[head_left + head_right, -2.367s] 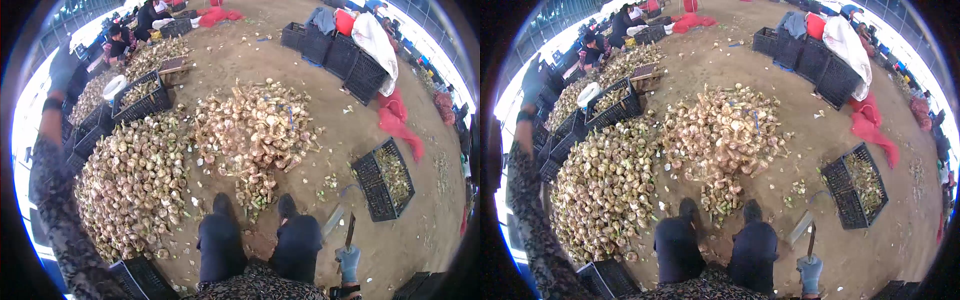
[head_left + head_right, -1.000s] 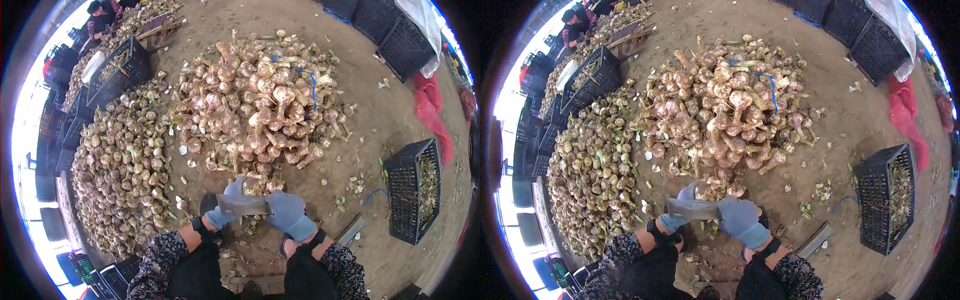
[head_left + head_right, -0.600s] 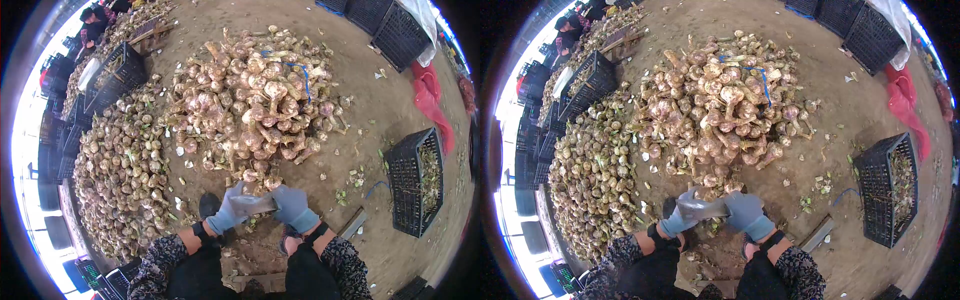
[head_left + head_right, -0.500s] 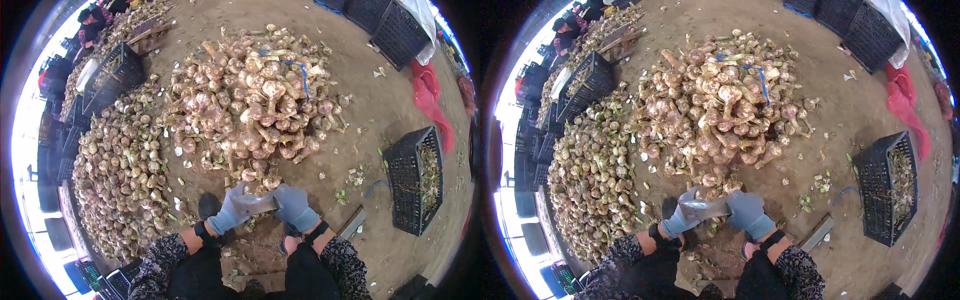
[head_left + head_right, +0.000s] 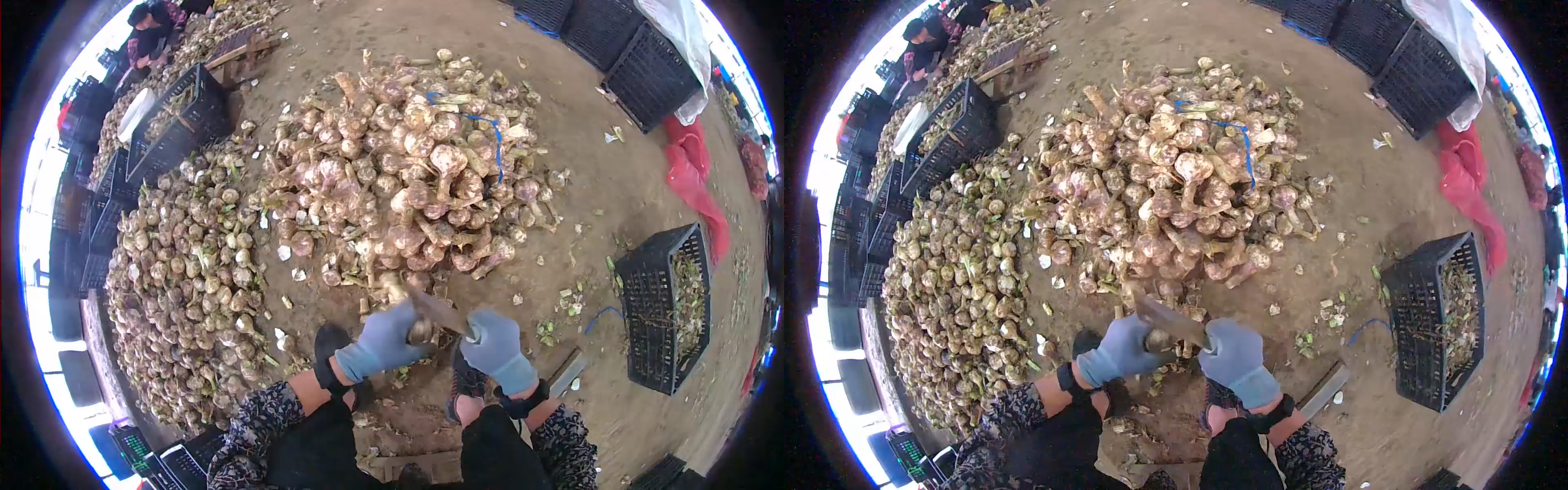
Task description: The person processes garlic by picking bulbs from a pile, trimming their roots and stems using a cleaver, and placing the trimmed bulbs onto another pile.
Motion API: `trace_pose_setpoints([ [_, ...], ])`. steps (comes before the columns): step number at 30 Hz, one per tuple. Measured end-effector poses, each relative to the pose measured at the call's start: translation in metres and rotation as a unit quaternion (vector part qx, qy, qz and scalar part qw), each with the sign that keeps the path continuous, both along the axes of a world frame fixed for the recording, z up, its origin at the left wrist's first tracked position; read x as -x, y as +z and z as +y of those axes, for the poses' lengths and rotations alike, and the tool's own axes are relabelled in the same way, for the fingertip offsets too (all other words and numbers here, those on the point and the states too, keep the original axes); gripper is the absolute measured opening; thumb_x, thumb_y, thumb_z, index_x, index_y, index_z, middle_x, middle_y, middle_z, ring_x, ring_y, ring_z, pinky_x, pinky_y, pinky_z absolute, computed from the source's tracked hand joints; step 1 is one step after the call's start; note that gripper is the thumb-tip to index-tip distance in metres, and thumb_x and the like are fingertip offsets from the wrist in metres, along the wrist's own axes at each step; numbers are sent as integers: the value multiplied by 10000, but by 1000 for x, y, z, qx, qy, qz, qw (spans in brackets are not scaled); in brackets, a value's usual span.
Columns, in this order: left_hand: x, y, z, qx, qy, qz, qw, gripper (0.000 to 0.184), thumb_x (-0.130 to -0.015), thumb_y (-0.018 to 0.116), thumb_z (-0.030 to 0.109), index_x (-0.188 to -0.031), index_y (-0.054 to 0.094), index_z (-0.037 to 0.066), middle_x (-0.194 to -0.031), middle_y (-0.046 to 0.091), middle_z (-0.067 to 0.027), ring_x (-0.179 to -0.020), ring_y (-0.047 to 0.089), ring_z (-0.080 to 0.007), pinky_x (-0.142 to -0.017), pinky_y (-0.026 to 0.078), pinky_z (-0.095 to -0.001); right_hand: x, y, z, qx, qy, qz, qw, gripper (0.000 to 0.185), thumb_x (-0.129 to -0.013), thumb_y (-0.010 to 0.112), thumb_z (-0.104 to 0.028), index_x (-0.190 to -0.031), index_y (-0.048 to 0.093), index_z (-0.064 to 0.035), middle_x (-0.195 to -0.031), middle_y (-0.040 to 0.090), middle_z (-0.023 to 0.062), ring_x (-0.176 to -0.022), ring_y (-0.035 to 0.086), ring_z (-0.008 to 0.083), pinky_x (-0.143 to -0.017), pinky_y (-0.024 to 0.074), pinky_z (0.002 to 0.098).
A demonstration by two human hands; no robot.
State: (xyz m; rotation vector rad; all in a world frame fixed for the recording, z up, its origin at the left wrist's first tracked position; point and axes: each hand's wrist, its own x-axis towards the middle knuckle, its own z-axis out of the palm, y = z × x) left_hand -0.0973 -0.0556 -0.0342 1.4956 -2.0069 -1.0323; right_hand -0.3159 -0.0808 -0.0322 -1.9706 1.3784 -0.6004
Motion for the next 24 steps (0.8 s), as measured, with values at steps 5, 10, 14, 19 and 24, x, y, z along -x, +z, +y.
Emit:
trace_pose_setpoints([
  [5,1,-4,3,-87,-228,-246,938,335,-739,648,273,-1040,571,149,-946,601,-89,-752,607,-331,-593,488,-438,-10,1,-10,-93,95,87,987,184,-642,633,-205,-765,580,-78,-729,576,144,-710,579,372,-601,464,432],
  [10,0,-4,17,92,-190,-189,959,306,-731,598,152,-1033,611,196,-842,618,-46,-711,631,-285,-584,501,-451,-3,-14,-11,-111,135,123,977,182,-670,613,-225,-791,597,-90,-751,606,141,-726,598,364,-632,472,446],
  [14,-76,-6,55,154,-94,-305,935,317,-635,612,173,-951,629,180,-900,601,-13,-830,606,-212,-755,469,-483,58,-71,-16,-110,78,273,953,170,-668,608,-213,-748,577,-66,-748,607,168,-730,606,356,-639,472,447],
  [19,-256,82,83,-188,262,-602,730,286,-700,666,103,-971,586,62,-967,612,-116,-913,626,-286,-699,517,-396,93,-82,-14,-183,-140,75,970,164,-659,621,-199,-716,560,-57,-681,577,168,-666,584,350,-593,457,410],
  [24,-203,46,45,-214,113,-480,844,301,-734,643,153,-1029,604,105,-976,646,-104,-830,659,-277,-689,532,-404,57,-83,-7,-80,-122,-27,989,186,-625,662,-163,-723,560,-42,-619,545,159,-597,549,366,-551,445,388],
])
